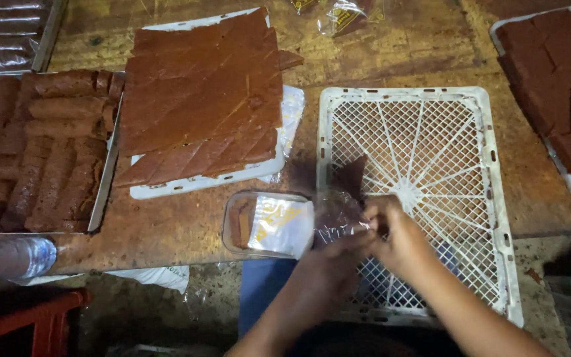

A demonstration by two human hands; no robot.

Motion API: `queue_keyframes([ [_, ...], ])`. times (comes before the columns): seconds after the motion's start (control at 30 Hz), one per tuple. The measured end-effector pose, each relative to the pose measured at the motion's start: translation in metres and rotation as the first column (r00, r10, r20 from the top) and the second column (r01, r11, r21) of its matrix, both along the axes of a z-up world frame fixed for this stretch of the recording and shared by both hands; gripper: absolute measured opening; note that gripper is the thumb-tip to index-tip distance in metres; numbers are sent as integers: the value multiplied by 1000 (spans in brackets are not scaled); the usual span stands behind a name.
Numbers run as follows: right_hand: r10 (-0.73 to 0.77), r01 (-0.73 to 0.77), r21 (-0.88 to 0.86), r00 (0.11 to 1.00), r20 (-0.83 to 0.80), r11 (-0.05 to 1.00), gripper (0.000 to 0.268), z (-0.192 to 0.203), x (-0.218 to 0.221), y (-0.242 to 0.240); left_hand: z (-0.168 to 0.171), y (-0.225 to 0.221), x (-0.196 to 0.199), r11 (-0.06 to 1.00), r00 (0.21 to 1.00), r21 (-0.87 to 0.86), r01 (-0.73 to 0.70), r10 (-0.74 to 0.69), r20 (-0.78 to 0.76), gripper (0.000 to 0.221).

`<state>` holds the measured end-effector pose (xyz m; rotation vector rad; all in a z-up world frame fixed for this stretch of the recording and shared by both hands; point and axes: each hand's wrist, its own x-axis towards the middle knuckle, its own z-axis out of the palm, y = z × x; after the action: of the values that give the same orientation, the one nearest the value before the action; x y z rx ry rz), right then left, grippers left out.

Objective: Wrapping individual food strips in plastic and placing them into a container

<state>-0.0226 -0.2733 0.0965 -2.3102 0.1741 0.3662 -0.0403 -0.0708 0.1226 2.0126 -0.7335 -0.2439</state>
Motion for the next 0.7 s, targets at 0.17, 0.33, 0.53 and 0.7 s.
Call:
queue_keyframes([
  [0.17,162,-148,86,969,-186,985,37,58,36,-21,-56,21,10,978,968,-45,-203,208,143,17],
  [0.33,239,-236,-43,943,232,971,69,69,80,4,-82,44,12,926,947,201,-318,319,28,8],
  [0.53,489,-396,-482,868,80,781,86,-14,82,-14,-68,59,10,858,851,196,-475,504,-145,14],
  [0.7,156,-304,-277,878,-452,912,40,44,52,-23,-64,49,11,843,758,65,-534,512,-404,8],
])
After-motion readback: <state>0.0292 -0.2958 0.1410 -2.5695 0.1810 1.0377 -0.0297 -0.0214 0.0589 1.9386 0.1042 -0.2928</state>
